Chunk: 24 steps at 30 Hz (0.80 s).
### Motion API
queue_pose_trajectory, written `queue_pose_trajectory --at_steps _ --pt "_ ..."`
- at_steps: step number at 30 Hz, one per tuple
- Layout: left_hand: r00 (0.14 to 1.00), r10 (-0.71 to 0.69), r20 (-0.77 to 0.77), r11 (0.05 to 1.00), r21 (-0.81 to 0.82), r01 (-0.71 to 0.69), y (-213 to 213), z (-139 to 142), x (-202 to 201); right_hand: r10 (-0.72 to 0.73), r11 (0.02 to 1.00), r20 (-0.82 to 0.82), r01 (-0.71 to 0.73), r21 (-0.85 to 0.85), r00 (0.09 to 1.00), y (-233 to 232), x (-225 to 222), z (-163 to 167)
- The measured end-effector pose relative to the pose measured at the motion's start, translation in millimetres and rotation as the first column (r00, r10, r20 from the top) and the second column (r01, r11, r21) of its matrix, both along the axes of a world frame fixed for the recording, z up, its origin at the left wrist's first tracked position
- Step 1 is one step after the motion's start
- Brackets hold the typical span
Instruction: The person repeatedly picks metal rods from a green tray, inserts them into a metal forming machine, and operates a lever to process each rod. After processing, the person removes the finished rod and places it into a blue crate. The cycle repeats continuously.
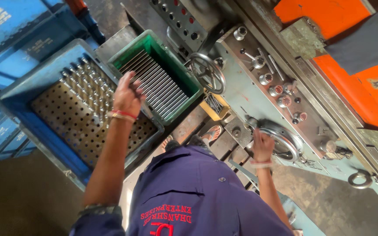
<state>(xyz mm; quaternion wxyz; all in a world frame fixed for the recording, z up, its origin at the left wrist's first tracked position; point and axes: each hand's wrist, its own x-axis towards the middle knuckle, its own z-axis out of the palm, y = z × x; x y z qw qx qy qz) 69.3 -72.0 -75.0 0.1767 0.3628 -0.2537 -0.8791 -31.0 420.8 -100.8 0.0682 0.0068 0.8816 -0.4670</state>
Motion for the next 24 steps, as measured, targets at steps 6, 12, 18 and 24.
queue_pose_trajectory --at_steps 6,12,18,24 --pt "0.999 -0.017 -0.047 0.988 -0.151 0.01 -3.7 -6.2 -5.7 0.135 0.729 0.183 -0.223 0.647 0.974 116.7 70.2 -54.5" --pt "0.943 -0.287 -0.17 0.929 -0.289 0.23 43.6 58.2 -121.0 -0.056 0.838 0.04 0.025 0.545 0.998 185.3 64.2 -36.8" --pt "0.777 -0.548 -0.31 0.744 -0.606 0.283 122.4 170.4 -237.5 -0.016 0.684 -0.526 0.393 0.614 0.85 270.7 -3.0 57.8" --pt "0.53 -0.716 -0.455 0.672 -0.654 0.346 200.4 270.8 -329.0 -0.045 0.354 -0.714 0.679 0.643 0.699 329.5 -64.7 209.0"
